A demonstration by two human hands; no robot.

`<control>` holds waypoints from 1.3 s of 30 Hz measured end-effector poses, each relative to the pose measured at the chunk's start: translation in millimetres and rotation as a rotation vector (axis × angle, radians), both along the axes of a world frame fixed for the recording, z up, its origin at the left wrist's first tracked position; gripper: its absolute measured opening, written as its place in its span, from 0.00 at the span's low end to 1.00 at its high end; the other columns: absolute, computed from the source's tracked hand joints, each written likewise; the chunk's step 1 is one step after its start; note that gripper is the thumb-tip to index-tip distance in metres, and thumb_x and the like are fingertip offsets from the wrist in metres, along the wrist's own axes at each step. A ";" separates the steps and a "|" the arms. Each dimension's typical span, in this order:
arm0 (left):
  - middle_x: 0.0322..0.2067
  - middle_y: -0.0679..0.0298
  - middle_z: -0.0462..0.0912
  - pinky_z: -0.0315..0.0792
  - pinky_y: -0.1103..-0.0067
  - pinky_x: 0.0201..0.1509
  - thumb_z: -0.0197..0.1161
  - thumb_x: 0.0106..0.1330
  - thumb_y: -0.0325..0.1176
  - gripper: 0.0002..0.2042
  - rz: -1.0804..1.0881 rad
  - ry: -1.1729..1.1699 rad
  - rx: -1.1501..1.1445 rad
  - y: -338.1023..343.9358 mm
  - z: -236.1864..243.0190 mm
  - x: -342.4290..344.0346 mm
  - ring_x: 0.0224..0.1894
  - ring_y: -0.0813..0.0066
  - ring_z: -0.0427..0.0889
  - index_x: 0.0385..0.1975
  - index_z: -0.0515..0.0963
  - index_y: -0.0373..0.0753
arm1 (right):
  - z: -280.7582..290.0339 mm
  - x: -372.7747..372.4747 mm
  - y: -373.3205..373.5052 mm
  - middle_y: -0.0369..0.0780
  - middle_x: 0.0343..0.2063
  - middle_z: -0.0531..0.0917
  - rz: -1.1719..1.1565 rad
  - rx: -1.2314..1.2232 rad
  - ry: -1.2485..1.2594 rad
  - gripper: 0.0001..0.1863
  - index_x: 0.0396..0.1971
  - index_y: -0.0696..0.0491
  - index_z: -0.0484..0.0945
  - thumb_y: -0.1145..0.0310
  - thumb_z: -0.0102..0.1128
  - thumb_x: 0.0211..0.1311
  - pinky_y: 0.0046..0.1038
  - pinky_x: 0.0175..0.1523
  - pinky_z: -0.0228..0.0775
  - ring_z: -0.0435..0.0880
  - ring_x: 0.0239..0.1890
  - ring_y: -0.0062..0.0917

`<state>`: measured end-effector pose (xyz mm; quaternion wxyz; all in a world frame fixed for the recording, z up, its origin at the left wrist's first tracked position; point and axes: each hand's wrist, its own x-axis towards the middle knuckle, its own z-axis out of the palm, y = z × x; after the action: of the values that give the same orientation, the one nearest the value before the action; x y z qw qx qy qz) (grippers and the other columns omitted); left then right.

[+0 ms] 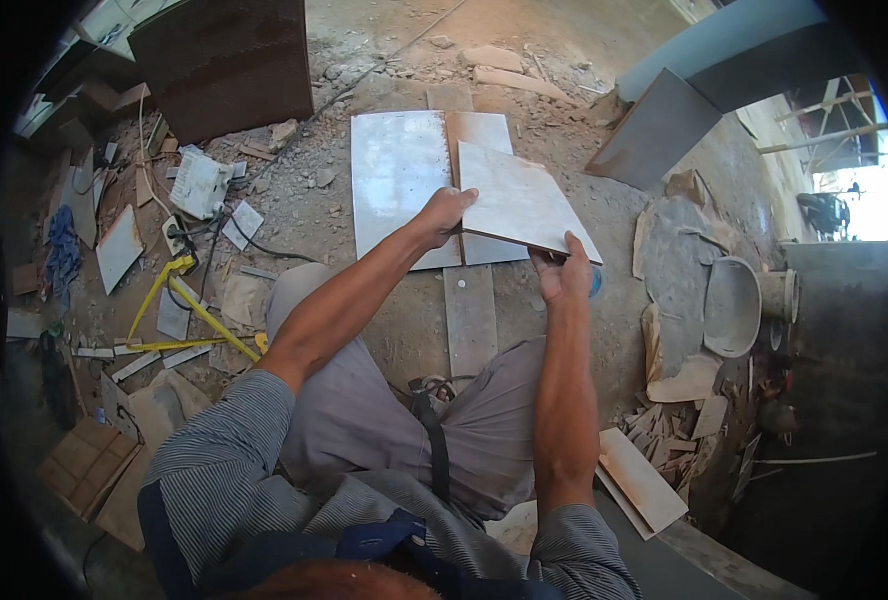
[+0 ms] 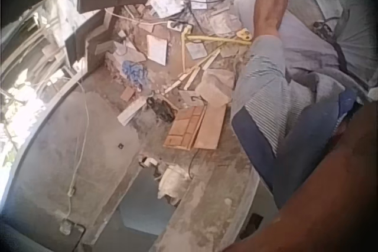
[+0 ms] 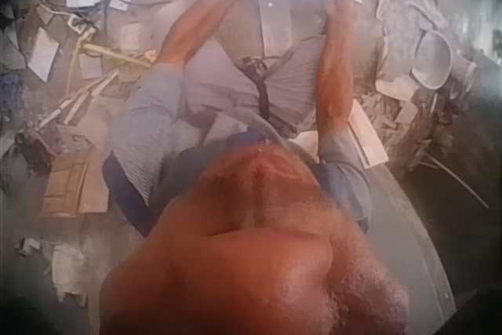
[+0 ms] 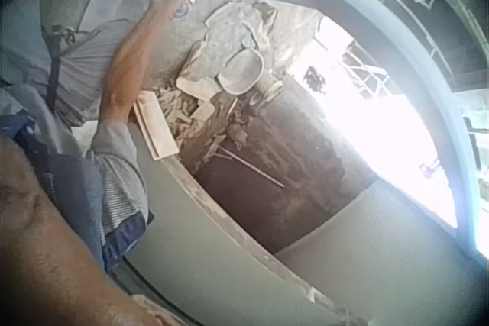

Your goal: The person cuts a tile using a power tool, then picks up and arranges multiple tile pieces on the floor.

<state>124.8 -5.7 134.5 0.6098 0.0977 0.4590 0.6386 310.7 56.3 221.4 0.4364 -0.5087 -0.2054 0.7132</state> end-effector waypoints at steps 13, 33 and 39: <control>0.62 0.39 0.61 0.63 0.58 0.65 0.60 0.60 0.44 0.34 0.331 0.550 -1.129 -98.5 -122.3 -67.9 0.63 0.39 0.64 0.61 0.60 0.28 | -12.5 13.3 38.8 0.54 0.56 0.68 -0.091 0.059 0.003 0.24 0.58 0.66 0.59 0.77 0.48 0.62 0.58 0.59 0.67 0.71 0.58 0.50; 0.55 0.48 0.75 0.63 0.65 0.61 0.75 0.54 0.45 0.36 0.096 0.124 -0.670 -154.7 -182.8 -96.4 0.56 0.54 0.75 0.57 0.69 0.29 | 3.8 -37.5 37.7 0.55 0.51 0.69 -0.152 -0.027 0.336 0.20 0.52 0.66 0.60 0.76 0.46 0.61 0.54 0.60 0.70 0.72 0.54 0.48; 0.47 0.55 0.80 0.77 0.75 0.49 0.67 0.62 0.37 0.24 0.204 -0.049 -0.393 -134.4 -125.7 -74.0 0.46 0.65 0.82 0.53 0.71 0.31 | -24.4 -17.1 57.9 0.58 0.52 0.67 -0.167 0.019 0.275 0.23 0.53 0.70 0.56 0.74 0.45 0.61 0.53 0.61 0.70 0.72 0.54 0.51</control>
<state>50.8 -140.1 8.9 0.5604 -0.0856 0.5670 0.5976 293.6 114.2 197.1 0.5231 -0.4172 -0.1074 0.7353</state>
